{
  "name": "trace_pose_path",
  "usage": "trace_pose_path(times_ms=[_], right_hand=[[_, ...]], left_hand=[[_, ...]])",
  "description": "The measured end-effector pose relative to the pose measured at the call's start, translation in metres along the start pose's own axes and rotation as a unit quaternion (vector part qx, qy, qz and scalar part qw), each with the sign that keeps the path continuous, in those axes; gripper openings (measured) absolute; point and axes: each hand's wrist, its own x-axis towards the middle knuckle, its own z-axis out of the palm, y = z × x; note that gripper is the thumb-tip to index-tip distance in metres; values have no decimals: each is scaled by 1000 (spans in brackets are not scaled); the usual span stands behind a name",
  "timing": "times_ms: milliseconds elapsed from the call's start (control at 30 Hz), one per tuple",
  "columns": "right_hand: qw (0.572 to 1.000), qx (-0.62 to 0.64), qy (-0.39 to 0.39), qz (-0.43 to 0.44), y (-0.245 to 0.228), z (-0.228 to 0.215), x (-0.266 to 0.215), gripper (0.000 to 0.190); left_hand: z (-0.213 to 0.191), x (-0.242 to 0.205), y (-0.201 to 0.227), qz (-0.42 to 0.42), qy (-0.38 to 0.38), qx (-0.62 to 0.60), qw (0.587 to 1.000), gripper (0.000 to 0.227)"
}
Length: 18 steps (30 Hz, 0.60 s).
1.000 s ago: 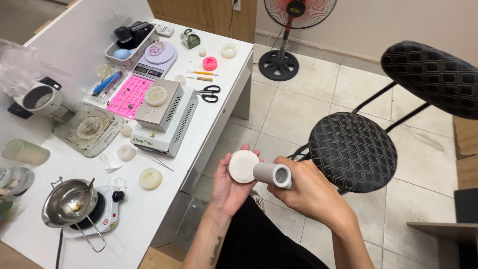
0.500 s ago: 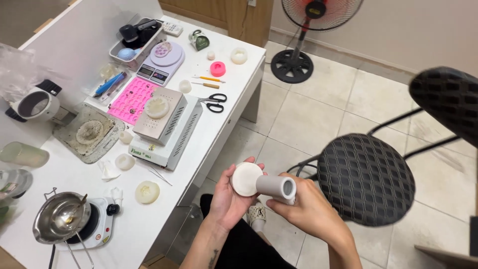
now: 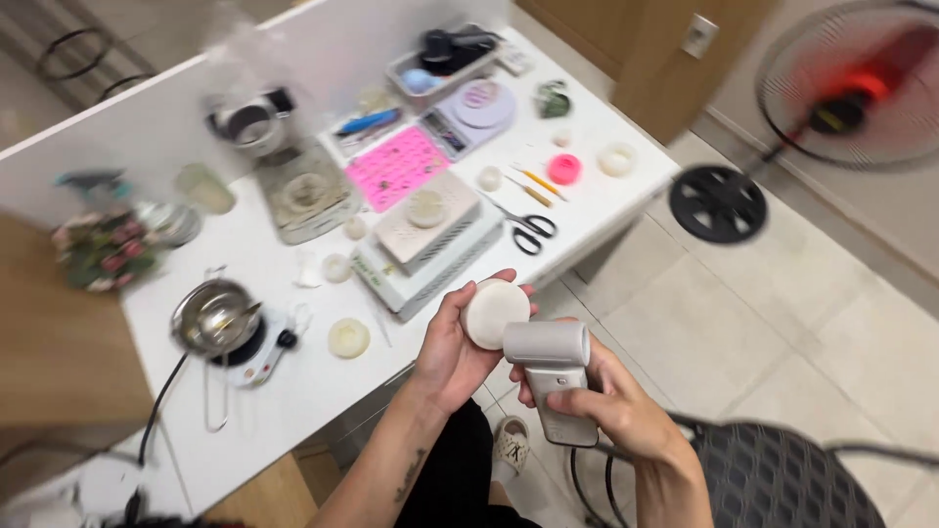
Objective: Refining wax candle components by trimming excess material with a utility knife and smoothing surfaces with a heat gun.
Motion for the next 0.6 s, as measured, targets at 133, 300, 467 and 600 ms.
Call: trace_pose_path(times_ms=[133, 300, 467, 600], right_hand=[[996, -18, -35, 80, -16, 16, 34, 55], [981, -7, -124, 147, -21, 26, 74, 55], [962, -8, -222, 161, -10, 24, 110, 59], [914, 107, -357, 162, 13, 9, 135, 61]], left_hand=[[-10, -24, 25, 88, 35, -22, 995, 55], [-37, -60, 46, 189, 90, -49, 977, 56], [-43, -87, 60, 237, 140, -71, 959, 55], [-49, -102, 71, 260, 144, -86, 951, 55]])
